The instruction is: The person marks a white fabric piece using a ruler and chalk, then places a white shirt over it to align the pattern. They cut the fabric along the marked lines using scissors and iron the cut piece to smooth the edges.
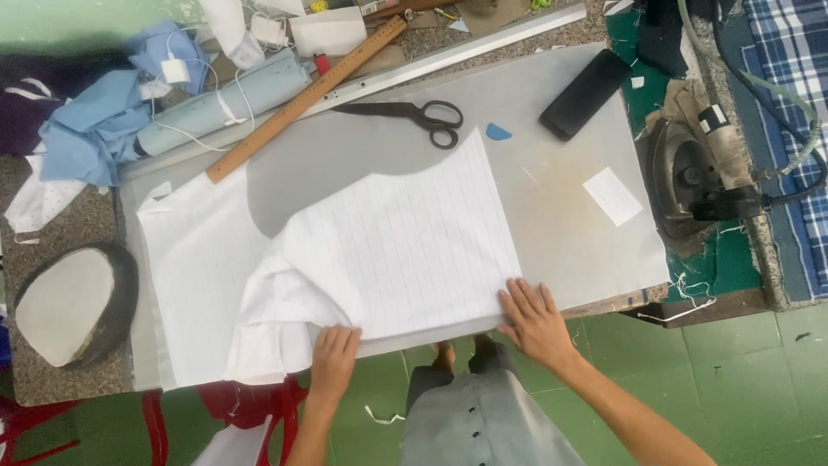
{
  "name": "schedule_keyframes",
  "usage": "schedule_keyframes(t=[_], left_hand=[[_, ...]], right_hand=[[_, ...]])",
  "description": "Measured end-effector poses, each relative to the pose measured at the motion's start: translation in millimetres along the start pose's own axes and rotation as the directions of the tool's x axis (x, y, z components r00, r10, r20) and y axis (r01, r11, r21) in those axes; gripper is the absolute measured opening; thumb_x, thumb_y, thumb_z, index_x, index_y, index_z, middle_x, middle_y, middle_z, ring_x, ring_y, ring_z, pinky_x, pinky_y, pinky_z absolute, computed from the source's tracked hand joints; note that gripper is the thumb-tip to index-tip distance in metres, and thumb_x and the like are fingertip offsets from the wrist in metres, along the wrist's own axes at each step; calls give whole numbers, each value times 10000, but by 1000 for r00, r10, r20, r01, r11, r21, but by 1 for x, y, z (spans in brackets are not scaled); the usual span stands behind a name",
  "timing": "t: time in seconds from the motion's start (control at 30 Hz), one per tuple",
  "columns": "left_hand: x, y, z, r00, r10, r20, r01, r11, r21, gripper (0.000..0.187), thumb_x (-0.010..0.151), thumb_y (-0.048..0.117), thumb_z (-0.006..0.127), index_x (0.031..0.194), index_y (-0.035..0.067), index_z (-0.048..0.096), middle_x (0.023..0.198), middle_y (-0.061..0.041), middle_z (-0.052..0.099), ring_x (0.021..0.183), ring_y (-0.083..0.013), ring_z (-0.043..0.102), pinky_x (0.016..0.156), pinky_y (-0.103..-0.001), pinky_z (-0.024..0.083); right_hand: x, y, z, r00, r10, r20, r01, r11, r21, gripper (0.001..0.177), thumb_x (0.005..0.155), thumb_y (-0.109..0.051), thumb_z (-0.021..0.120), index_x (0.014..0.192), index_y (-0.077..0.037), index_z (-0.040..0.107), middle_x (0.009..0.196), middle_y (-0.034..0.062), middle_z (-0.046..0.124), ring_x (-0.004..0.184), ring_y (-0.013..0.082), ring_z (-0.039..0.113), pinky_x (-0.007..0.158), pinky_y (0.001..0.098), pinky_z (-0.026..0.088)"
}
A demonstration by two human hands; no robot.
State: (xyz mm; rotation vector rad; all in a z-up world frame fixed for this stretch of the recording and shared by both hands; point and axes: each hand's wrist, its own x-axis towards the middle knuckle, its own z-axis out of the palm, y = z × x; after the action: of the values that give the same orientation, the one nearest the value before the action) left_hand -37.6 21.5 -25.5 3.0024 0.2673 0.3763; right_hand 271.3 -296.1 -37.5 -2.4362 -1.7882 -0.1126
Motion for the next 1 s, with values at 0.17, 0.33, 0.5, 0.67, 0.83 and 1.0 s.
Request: schedule_keyframes(t=[0.17, 0.33, 0.5, 0.67, 0.83, 1.0], left_hand=[[-10, 8, -5, 990, -30, 141, 52, 987, -150, 279, 924, 298, 679, 1058, 55, 657, 931, -51, 640, 888, -225, 580, 831, -363, 490], [84, -51, 4, 976, -139, -165, 136, 990, -26, 213, 974, 240, 666, 1155, 141, 721, 1056, -76, 647, 1064, -279, 639, 880, -426, 509], [208, -137, 8, 817, -577, 1, 567, 803, -182, 237, 1020, 4, 592, 1233, -18, 694, 1181, -208, 680, 1159, -359, 634, 1013, -453, 484], [238, -146, 21, 697, -578, 425, 714, 614, -336, 565, 868, 190, 766, 1376, 31, 575, 1158, -222, 675, 1125, -429, 658, 961, -533, 516], [245, -127, -12, 524, -341, 780, 737, 640, -216, 518, 830, 343, 783, 1241, 35, 715, 1113, -241, 745, 1124, -441, 688, 961, -536, 520], [222, -156, 18, 776, -353, 523, 527, 819, -229, 230, 922, 312, 727, 986, 101, 791, 1023, -117, 724, 1023, -336, 660, 921, -443, 487]], right_hand=[[-14, -1, 2, 1000, 14, 22, -14, 1000, 4, 767, 1005, -593, 365, 1566, -71, 338, 1622, 148, 370, 1537, 300, 299, 1271, 531, 212], [77, 13, -2, 989, 142, -45, -136, 982, 129, 651, 992, -502, 514, 1512, -112, 474, 1553, 111, 500, 1465, 272, 427, 1222, 469, 309], [186, 27, 16, 972, 232, -21, -220, 941, 256, 605, 1064, -429, 471, 1541, -57, 442, 1596, 143, 445, 1507, 287, 358, 1245, 453, 241], [223, 40, 42, 953, 288, 92, -303, 913, 275, 652, 1096, -490, 365, 1590, -65, 362, 1658, 142, 340, 1552, 286, 250, 1275, 453, 125], [222, 50, 76, 966, 246, 86, -255, 957, 134, 670, 1075, -567, 322, 1577, -126, 383, 1689, 102, 281, 1581, 269, 170, 1284, 457, 40], [222, 53, 78, 963, 262, 66, -268, 956, 118, 664, 1073, -581, 320, 1538, -121, 438, 1658, 123, 335, 1568, 270, 215, 1275, 452, 76]])
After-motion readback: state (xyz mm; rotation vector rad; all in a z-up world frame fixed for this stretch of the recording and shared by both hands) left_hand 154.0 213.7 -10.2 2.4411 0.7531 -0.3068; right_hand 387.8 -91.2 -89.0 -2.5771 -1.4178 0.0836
